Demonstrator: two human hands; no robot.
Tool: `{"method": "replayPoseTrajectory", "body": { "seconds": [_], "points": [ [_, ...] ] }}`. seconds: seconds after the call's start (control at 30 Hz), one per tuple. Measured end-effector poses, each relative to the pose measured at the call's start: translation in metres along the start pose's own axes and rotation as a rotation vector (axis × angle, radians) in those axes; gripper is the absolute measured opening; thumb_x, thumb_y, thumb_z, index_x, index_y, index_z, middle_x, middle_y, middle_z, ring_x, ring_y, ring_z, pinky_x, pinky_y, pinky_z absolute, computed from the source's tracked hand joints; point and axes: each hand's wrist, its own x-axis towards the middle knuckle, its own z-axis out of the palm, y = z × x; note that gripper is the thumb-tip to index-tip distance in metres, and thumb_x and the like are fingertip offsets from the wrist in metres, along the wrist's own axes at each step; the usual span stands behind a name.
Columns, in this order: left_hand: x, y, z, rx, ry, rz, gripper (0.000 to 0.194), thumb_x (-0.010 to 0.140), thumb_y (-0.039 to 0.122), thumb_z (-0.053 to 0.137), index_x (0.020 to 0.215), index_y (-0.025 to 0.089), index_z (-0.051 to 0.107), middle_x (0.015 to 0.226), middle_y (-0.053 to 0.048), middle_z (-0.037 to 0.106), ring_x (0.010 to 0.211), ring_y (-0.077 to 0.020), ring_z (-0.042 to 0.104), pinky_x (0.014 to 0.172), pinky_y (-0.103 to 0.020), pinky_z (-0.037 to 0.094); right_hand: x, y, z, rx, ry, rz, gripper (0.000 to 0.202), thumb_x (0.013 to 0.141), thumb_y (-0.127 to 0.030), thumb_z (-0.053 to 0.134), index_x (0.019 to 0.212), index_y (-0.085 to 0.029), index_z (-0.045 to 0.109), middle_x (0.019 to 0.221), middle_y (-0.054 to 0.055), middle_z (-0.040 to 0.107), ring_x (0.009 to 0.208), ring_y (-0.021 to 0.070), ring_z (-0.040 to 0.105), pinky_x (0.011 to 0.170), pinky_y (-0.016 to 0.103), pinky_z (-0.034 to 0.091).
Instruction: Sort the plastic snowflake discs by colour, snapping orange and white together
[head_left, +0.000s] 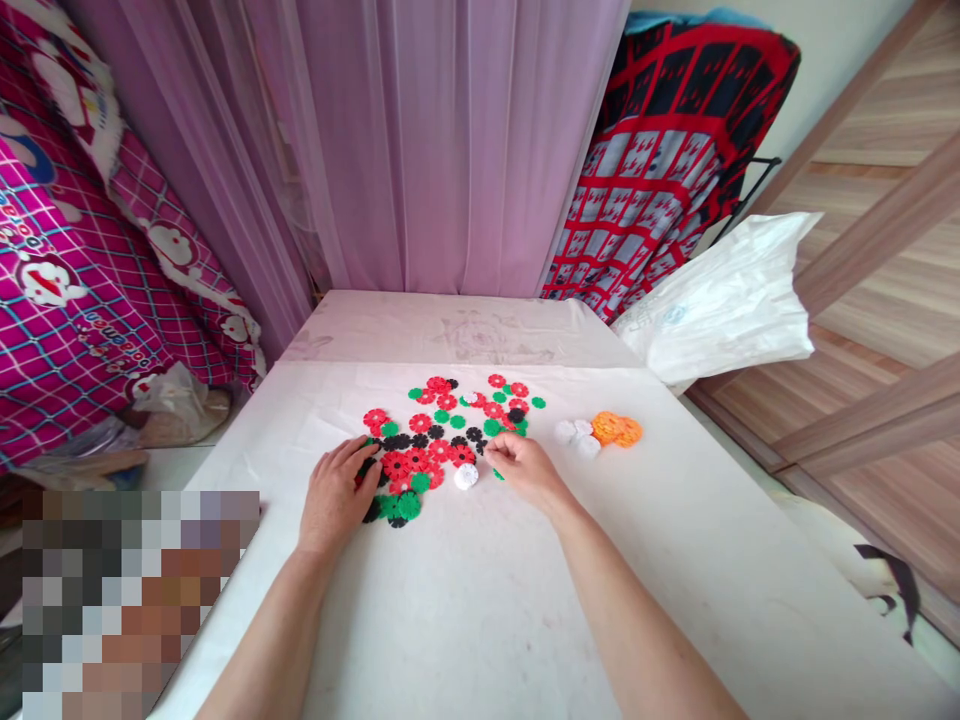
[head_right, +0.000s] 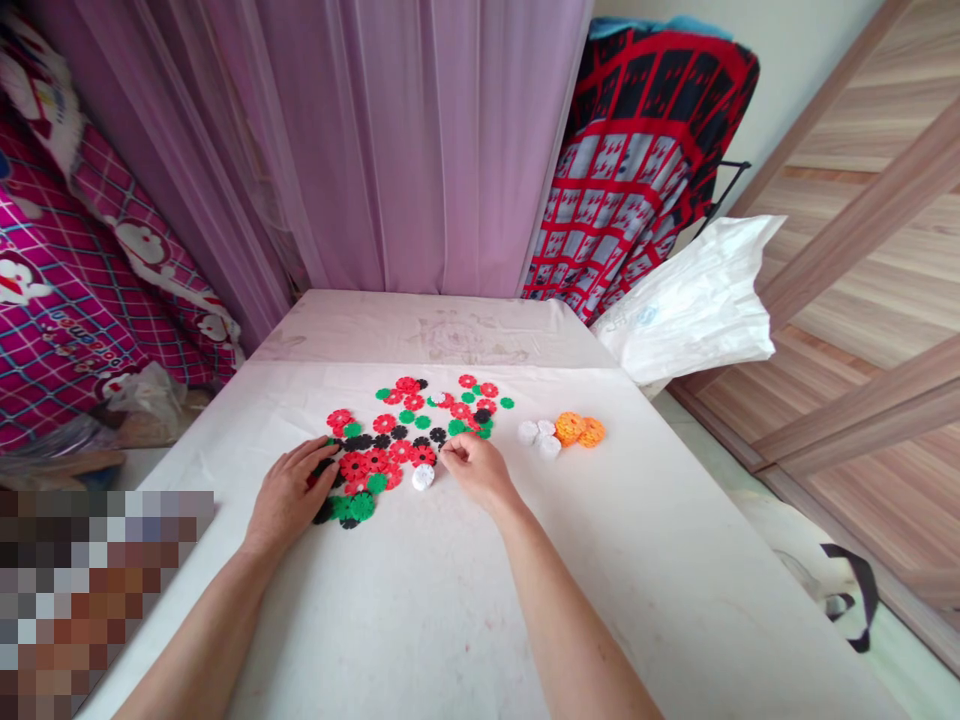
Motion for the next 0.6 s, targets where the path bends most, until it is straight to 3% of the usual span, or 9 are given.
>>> {"method": "replayPoseTrajectory", "body": {
  "seconds": [0.1,0.2,0.33,0.6],
  "points": [
    [0.0,0.0,0.0,-0.001,-0.003,-0.003,0.042,0.094,0.046,0.043,0.115,0.022,0.071,0.132,-0.01,0.067,0.123,-0.03,0.059,0.106,-0.051,0.046,0.001,-0.002,-0.005,0.014,-0.05,0.024,0.016,0.082,-0.033,0.055,0.079,-0.021,0.066,0.07,-0.002,0.066,0.067,0.0143,0.06,0.064,0.025,0.046],
    [-0.001,0.0,0.0,-0.003,-0.004,-0.007,0.042,0.094,0.046,0.044,0.115,0.022,0.071,0.132,-0.01,0.067,0.124,-0.0304,0.059,0.107,-0.052,0.046,-0.005,-0.006,-0.006,-0.012,-0.134,-0.057,0.019,0.078,-0.031,0.064,0.093,-0.022,0.07,0.09,0.0,0.071,0.082,0.0154,0.065,0.075,0.026,0.049],
    [-0.001,-0.001,0.001,0.002,0.001,-0.008,0.041,0.094,0.046,0.044,0.116,0.024,0.071,0.132,-0.009,0.067,0.124,-0.0299,0.059,0.107,-0.052,0.045,-0.016,-0.01,-0.001,-0.102,-0.218,-0.157,0.054,0.068,-0.025,0.078,0.121,-0.026,0.066,0.118,0.003,0.067,0.101,0.0174,0.065,0.091,0.03,0.048],
    [-0.001,0.0,0.0,0.004,-0.006,-0.012,0.04,0.094,0.046,0.045,0.116,0.023,0.071,0.132,-0.009,0.067,0.125,-0.0295,0.059,0.108,-0.051,0.045,-0.014,-0.015,0.004,-0.192,-0.206,-0.187,0.021,0.076,-0.022,0.073,0.097,-0.023,0.072,0.096,0.001,0.068,0.088,0.0151,0.064,0.082,0.027,0.047]
  ]
}}
